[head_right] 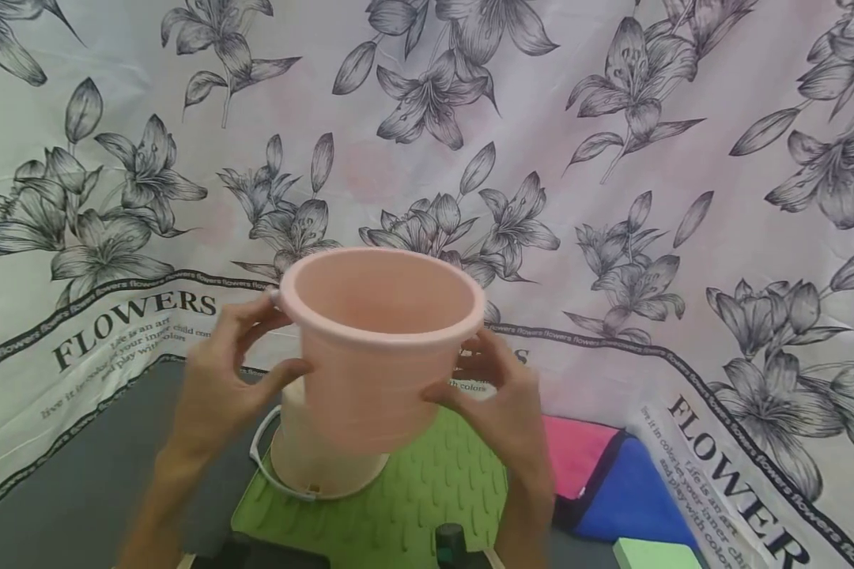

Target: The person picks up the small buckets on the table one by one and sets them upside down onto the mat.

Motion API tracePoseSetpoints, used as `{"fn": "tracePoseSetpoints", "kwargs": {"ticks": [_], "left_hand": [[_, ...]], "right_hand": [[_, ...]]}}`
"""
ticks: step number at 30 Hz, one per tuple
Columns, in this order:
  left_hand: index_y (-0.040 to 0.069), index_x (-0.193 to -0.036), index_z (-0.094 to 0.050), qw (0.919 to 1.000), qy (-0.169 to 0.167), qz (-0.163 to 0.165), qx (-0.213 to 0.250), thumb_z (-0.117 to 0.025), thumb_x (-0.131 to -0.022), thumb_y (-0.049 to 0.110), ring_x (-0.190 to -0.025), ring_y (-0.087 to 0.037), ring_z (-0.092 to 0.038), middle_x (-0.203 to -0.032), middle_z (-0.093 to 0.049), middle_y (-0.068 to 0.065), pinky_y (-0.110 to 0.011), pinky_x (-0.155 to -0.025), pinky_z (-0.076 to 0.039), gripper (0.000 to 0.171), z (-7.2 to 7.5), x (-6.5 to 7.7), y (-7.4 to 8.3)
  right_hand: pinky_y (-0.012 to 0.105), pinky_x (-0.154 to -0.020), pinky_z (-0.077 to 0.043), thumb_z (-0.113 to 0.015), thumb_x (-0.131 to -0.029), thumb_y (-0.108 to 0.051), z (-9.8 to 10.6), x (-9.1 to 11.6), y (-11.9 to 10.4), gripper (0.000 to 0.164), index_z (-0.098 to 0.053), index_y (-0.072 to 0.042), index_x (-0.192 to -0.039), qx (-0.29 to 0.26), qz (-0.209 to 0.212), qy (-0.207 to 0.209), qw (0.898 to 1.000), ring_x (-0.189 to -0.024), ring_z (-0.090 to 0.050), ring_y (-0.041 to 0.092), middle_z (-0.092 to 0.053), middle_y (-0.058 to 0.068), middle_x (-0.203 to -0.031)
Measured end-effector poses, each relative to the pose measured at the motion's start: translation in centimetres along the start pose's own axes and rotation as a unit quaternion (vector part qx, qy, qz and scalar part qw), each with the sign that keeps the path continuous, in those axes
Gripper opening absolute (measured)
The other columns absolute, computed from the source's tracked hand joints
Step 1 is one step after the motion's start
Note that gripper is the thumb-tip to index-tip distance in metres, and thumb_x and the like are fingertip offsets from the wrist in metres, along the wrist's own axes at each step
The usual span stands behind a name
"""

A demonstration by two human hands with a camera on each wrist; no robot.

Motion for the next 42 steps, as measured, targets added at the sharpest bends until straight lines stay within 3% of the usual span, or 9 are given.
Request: {"fn": "tracePoseSetpoints", "kwargs": {"ticks": [4,9,12,18,24,31,35,38,42], "left_hand": [[0.008,-0.164,-0.033,0.9982,-0.044,0.006,0.041,-0.068,-0.087,0.065,-0.133,-0.033,-0.062,-0.151,-0.056,-0.017,-0.040,-0.112,-0.056,0.102,-3.0,-0.1,-0.8],[0.025,-0.170,-0.006,0.9840,-0.101,0.049,0.138,-0.066,-0.091,0.062,-0.141,-0.033,-0.052,-0.155,-0.037,-0.019,-0.039,-0.110,-0.057,0.106,-5.1,0.0,-1.5],[0.029,-0.169,0.001,0.9758,-0.129,0.064,0.164,-0.064,-0.093,0.061,-0.143,-0.036,-0.052,-0.155,-0.039,-0.019,-0.039,-0.108,-0.056,0.105,-5.5,-0.1,-1.9],[0.036,-0.168,0.005,0.9703,-0.163,0.088,0.156,-0.065,-0.091,0.066,-0.148,-0.038,-0.049,-0.164,-0.036,-0.011,-0.039,-0.099,-0.063,0.108,-5.7,-0.5,-2.0],[0.033,-0.167,0.014,0.9621,-0.185,0.082,0.182,-0.076,-0.088,0.056,-0.155,-0.039,-0.039,-0.175,-0.021,-0.007,-0.040,-0.097,-0.064,0.122,-6.6,0.1,-1.5],[0.031,-0.169,0.005,0.9636,-0.136,0.094,0.210,-0.078,-0.084,0.058,-0.155,-0.033,-0.042,-0.172,-0.032,-0.007,-0.038,-0.101,-0.063,0.122,-8.1,1.2,-0.5],[0.021,-0.167,-0.016,0.9606,-0.124,0.114,0.221,-0.080,-0.084,0.057,-0.155,-0.028,-0.043,-0.169,-0.038,-0.004,-0.037,-0.103,-0.062,0.110,-8.6,1.6,0.0],[0.016,-0.159,-0.032,0.9655,-0.123,0.107,0.203,-0.081,-0.087,0.052,-0.154,-0.027,-0.043,-0.166,-0.042,-0.004,-0.038,-0.103,-0.062,0.094,-8.3,1.4,0.2],[0.017,-0.158,-0.038,0.9681,-0.126,0.114,0.184,-0.083,-0.090,0.042,-0.152,-0.027,-0.045,-0.164,-0.045,-0.004,-0.039,-0.102,-0.062,0.086,-7.9,1.3,0.2]], "right_hand": [[0.019,-0.085,-0.063,-0.088,-0.071,0.012,1.6,0.6,-0.4,0.085,-0.057,-0.005,-0.149,0.051,-0.014,0.057,0.997,-0.095,-0.075,0.002,-0.073,-0.012,-0.115],[0.016,-0.088,-0.061,-0.087,-0.075,0.010,2.2,1.0,-0.7,0.085,-0.055,-0.009,-0.151,0.075,-0.047,0.056,0.995,-0.097,-0.074,0.001,-0.071,-0.016,-0.117],[0.017,-0.088,-0.062,-0.086,-0.076,0.011,2.6,1.1,-0.7,0.086,-0.053,-0.009,-0.152,0.083,-0.042,0.040,0.995,-0.100,-0.073,0.000,-0.070,-0.016,-0.119],[0.019,-0.090,-0.063,-0.085,-0.077,0.013,3.6,1.3,-0.2,0.088,-0.047,-0.004,-0.155,0.085,-0.025,-0.002,0.996,-0.106,-0.072,0.000,-0.066,-0.018,-0.127],[0.019,-0.091,-0.063,-0.086,-0.071,0.019,4.8,1.5,-0.2,0.096,-0.046,-0.001,-0.155,0.091,0.002,0.004,0.996,-0.108,-0.072,0.001,-0.067,-0.017,-0.128],[0.017,-0.091,-0.061,-0.086,-0.070,0.019,6.0,2.2,-0.4,0.094,-0.047,-0.001,-0.154,0.107,-0.007,0.018,0.994,-0.110,-0.071,0.000,-0.066,-0.019,-0.132],[0.015,-0.094,-0.060,-0.084,-0.072,0.021,6.4,2.3,-0.2,0.088,-0.047,0.002,-0.150,0.095,-0.012,0.022,0.995,-0.112,-0.070,0.001,-0.066,-0.015,-0.133],[0.014,-0.098,-0.057,-0.085,-0.071,0.020,6.4,2.2,0.1,0.091,-0.045,0.001,-0.151,0.100,-0.016,0.009,0.995,-0.118,-0.067,0.000,-0.063,-0.013,-0.138],[0.013,-0.103,-0.054,-0.089,-0.066,0.018,6.3,2.3,0.3,0.106,-0.039,-0.004,-0.157,0.112,-0.021,-0.033,0.993,-0.131,-0.060,-0.002,-0.055,-0.008,-0.152]]}}
Point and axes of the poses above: each hand's wrist, its own x-axis away from the middle knuckle, its own z-axis out of the back of the hand, y = z × x, the point moved 1 cm from there along -x, towards the middle knuckle
